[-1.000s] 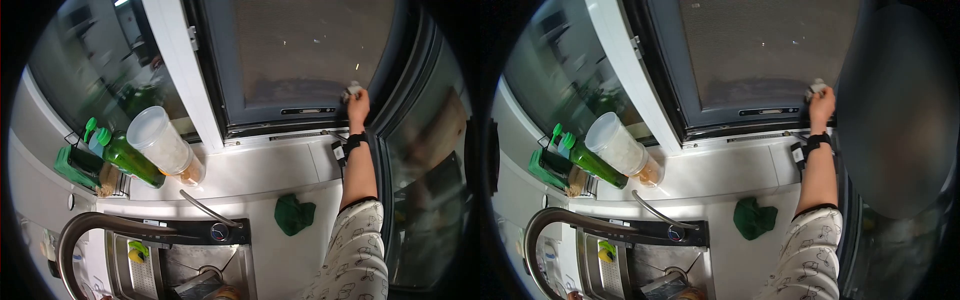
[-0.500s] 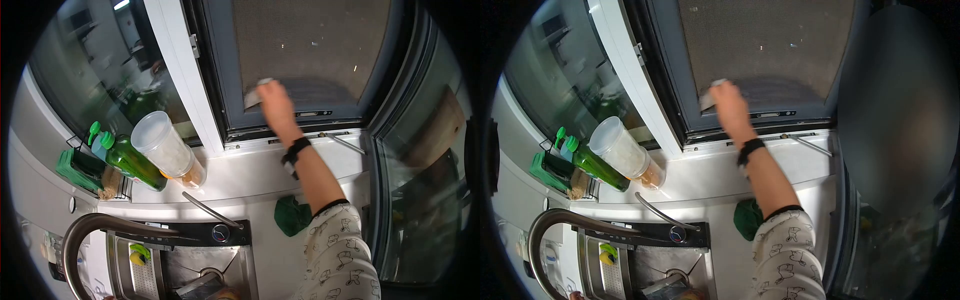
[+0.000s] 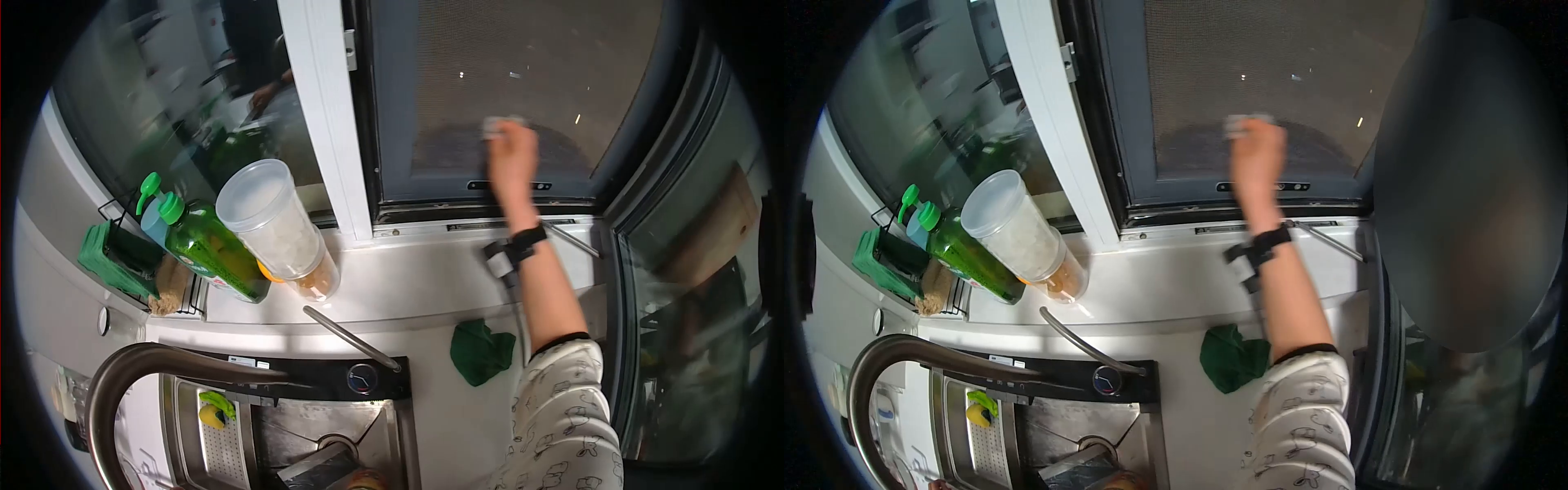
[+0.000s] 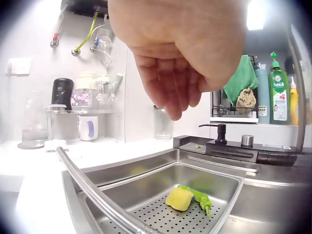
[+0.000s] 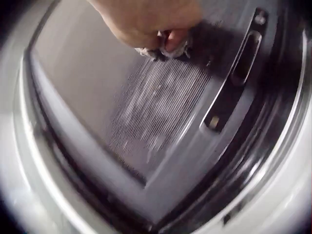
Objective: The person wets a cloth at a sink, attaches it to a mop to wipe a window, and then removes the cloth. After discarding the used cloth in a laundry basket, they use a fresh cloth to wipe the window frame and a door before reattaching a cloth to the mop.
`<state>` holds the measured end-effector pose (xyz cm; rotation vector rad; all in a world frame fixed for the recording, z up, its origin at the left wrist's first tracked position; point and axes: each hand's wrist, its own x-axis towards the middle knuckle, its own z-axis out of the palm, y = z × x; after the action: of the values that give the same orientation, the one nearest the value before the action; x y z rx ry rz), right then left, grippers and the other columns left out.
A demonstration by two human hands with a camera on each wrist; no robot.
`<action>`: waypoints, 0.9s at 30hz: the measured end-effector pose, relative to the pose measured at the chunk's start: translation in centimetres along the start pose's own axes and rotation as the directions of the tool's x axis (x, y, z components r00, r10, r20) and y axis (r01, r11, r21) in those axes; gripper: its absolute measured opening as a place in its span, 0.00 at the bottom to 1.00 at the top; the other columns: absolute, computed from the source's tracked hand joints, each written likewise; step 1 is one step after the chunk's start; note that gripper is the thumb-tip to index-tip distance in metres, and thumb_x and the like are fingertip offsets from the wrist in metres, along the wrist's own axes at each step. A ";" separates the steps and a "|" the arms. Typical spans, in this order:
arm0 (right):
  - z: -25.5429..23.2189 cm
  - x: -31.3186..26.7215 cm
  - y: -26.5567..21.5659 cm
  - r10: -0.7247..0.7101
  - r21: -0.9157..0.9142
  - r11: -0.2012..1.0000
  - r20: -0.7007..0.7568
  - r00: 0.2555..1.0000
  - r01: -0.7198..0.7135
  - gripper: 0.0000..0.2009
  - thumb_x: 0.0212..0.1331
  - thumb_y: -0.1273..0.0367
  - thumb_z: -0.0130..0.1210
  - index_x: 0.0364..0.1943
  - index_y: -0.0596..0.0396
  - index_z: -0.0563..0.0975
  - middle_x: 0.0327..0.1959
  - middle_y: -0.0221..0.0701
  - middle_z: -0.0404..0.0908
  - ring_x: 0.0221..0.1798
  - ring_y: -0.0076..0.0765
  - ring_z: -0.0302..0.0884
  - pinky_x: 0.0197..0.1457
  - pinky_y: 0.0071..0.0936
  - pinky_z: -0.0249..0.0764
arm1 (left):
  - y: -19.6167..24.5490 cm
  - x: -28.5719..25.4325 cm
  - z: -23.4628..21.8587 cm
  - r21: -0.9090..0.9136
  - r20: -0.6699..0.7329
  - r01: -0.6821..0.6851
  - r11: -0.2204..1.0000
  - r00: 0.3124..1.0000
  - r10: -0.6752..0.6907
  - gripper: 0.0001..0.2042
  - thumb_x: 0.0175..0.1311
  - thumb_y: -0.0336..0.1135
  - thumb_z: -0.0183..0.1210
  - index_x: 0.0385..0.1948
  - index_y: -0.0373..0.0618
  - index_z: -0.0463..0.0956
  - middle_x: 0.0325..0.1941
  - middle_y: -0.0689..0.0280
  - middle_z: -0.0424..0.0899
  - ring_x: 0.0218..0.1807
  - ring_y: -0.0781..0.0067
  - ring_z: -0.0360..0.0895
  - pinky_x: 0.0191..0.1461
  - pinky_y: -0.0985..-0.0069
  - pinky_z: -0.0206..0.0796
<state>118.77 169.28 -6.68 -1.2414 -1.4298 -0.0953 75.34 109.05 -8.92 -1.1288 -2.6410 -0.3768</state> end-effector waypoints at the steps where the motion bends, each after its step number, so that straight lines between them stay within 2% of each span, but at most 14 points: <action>1: 2.5 -1.5 -1.7 -0.235 0.124 0.964 -0.024 0.972 0.236 0.09 0.49 0.76 0.49 0.36 0.54 0.74 0.41 0.37 0.69 0.47 0.42 0.68 0.50 0.33 0.66 | 0.1 0.0 0.0 0.000 0.000 -0.003 1.000 1.000 0.003 0.08 0.60 0.31 0.49 0.36 0.40 0.74 0.26 0.56 0.77 0.27 0.62 0.73 0.33 0.70 0.66; 2: 3.8 -2.5 -4.0 -0.317 0.168 0.941 0.130 0.939 0.294 0.08 0.49 0.77 0.48 0.35 0.55 0.73 0.38 0.37 0.68 0.45 0.43 0.68 0.49 0.32 0.66 | 0.2 0.0 0.0 -0.001 -0.001 -0.006 1.000 1.000 0.006 0.08 0.60 0.31 0.49 0.36 0.39 0.74 0.26 0.56 0.77 0.27 0.62 0.73 0.33 0.70 0.66; 4: 4.1 -2.5 -5.6 -0.371 0.087 0.928 0.157 0.915 0.362 0.09 0.49 0.78 0.46 0.34 0.54 0.73 0.37 0.38 0.68 0.44 0.44 0.67 0.47 0.33 0.67 | 0.0 0.0 -0.1 -0.010 -0.004 -0.013 1.000 1.000 0.013 0.08 0.60 0.31 0.49 0.36 0.39 0.74 0.26 0.56 0.77 0.27 0.62 0.73 0.33 0.70 0.66; 8: 0.3 3.6 -7.7 -0.416 -0.001 0.907 -0.143 0.898 0.421 0.10 0.46 0.81 0.48 0.33 0.54 0.74 0.36 0.39 0.68 0.42 0.47 0.68 0.44 0.38 0.68 | -0.9 -0.4 0.0 -0.017 0.007 -0.002 1.000 1.000 0.003 0.07 0.60 0.31 0.49 0.35 0.39 0.74 0.26 0.56 0.77 0.27 0.62 0.73 0.33 0.70 0.66; 11: 0.0 7.2 -10.0 -0.465 0.082 0.857 -0.303 0.832 0.509 0.10 0.45 0.80 0.50 0.34 0.54 0.73 0.36 0.39 0.69 0.42 0.46 0.70 0.44 0.37 0.68 | -1.8 -1.9 -0.1 -0.026 0.015 0.017 1.000 1.000 -0.017 0.07 0.60 0.31 0.49 0.35 0.39 0.74 0.26 0.56 0.77 0.27 0.62 0.73 0.33 0.70 0.66; 13: 1.5 6.6 -10.8 -0.524 0.154 0.832 -0.097 0.846 0.533 0.10 0.46 0.79 0.51 0.35 0.55 0.73 0.37 0.36 0.70 0.43 0.45 0.71 0.44 0.35 0.69 | -0.5 -2.0 0.4 -0.107 0.003 0.025 0.994 1.000 -0.025 0.07 0.59 0.31 0.50 0.34 0.39 0.73 0.25 0.56 0.76 0.25 0.63 0.71 0.31 0.70 0.65; 14: 2.5 5.4 -10.7 -0.529 0.145 0.832 -0.085 0.845 0.535 0.11 0.46 0.80 0.51 0.35 0.55 0.73 0.38 0.35 0.71 0.42 0.45 0.72 0.43 0.35 0.69 | 0.3 -1.8 0.7 -0.171 -0.018 0.013 0.985 1.000 -0.016 0.07 0.58 0.30 0.50 0.34 0.39 0.73 0.23 0.57 0.75 0.24 0.63 0.70 0.29 0.70 0.64; 15: 2.9 4.3 -10.3 -0.479 0.179 0.860 -0.042 0.877 0.478 0.11 0.46 0.80 0.51 0.36 0.55 0.73 0.38 0.35 0.71 0.42 0.45 0.71 0.43 0.35 0.70 | -1.9 -1.5 0.9 0.113 0.121 0.014 0.993 0.992 -0.028 0.06 0.58 0.30 0.51 0.34 0.39 0.73 0.21 0.58 0.73 0.21 0.65 0.68 0.26 0.70 0.61; 19: 4.3 -2.2 -6.1 -0.410 0.147 0.910 0.174 0.895 0.388 0.10 0.49 0.79 0.49 0.37 0.54 0.72 0.38 0.36 0.70 0.43 0.46 0.70 0.44 0.37 0.70 | -6.1 -2.0 3.0 0.128 0.002 -0.173 0.977 0.985 0.174 0.11 0.57 0.30 0.52 0.42 0.41 0.72 0.21 0.62 0.74 0.18 0.72 0.64 0.23 0.75 0.59; 21: 4.9 -4.3 -4.3 -0.402 0.111 0.916 0.243 0.883 0.386 0.09 0.49 0.78 0.49 0.36 0.54 0.73 0.37 0.37 0.70 0.43 0.45 0.70 0.44 0.37 0.70 | -9.5 -2.5 5.2 -0.170 0.107 0.262 0.950 0.963 -0.246 0.05 0.58 0.27 0.47 0.31 0.36 0.71 0.27 0.61 0.73 0.32 0.71 0.73 0.38 0.77 0.64; 23: 4.7 -4.7 -4.0 -0.385 0.048 0.915 0.390 0.836 0.400 0.08 0.49 0.78 0.48 0.34 0.55 0.73 0.35 0.37 0.70 0.41 0.45 0.71 0.43 0.38 0.69 | -7.8 -2.8 4.3 -0.156 0.039 0.206 0.966 0.978 -0.203 0.05 0.58 0.27 0.47 0.31 0.36 0.71 0.27 0.61 0.73 0.32 0.70 0.73 0.38 0.76 0.64; 25: 4.2 -2.4 -4.5 -0.458 0.120 0.889 0.230 0.858 0.442 0.06 0.49 0.79 0.47 0.31 0.56 0.74 0.32 0.37 0.71 0.39 0.45 0.71 0.42 0.37 0.69 | -5.0 -2.8 2.2 -0.113 0.006 0.114 0.987 0.993 -0.114 0.05 0.58 0.27 0.48 0.31 0.36 0.71 0.27 0.61 0.73 0.32 0.70 0.73 0.38 0.76 0.64; 26: 2.7 -0.3 -7.5 -0.366 0.152 0.925 0.124 0.922 0.347 0.06 0.48 0.79 0.48 0.29 0.55 0.74 0.31 0.38 0.71 0.38 0.47 0.71 0.41 0.37 0.69 | -4.4 -3.0 1.7 -0.105 -0.001 0.103 0.989 0.995 -0.104 0.05 0.58 0.27 0.48 0.31 0.36 0.71 0.27 0.60 0.73 0.32 0.70 0.73 0.38 0.76 0.64; 27: 1.8 2.0 -9.6 -0.409 0.139 0.905 0.031 0.912 0.401 0.05 0.48 0.79 0.50 0.29 0.56 0.74 0.32 0.38 0.71 0.38 0.47 0.71 0.41 0.36 0.68 | -4.1 -3.0 1.2 -0.091 -0.004 0.091 0.992 0.996 -0.091 0.05 0.58 0.27 0.48 0.31 0.36 0.71 0.27 0.60 0.73 0.32 0.69 0.73 0.37 0.75 0.64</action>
<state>111.40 167.53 -0.29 -0.8308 -1.7038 -0.2470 74.21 104.69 -11.63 -1.0324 -2.6992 -0.5234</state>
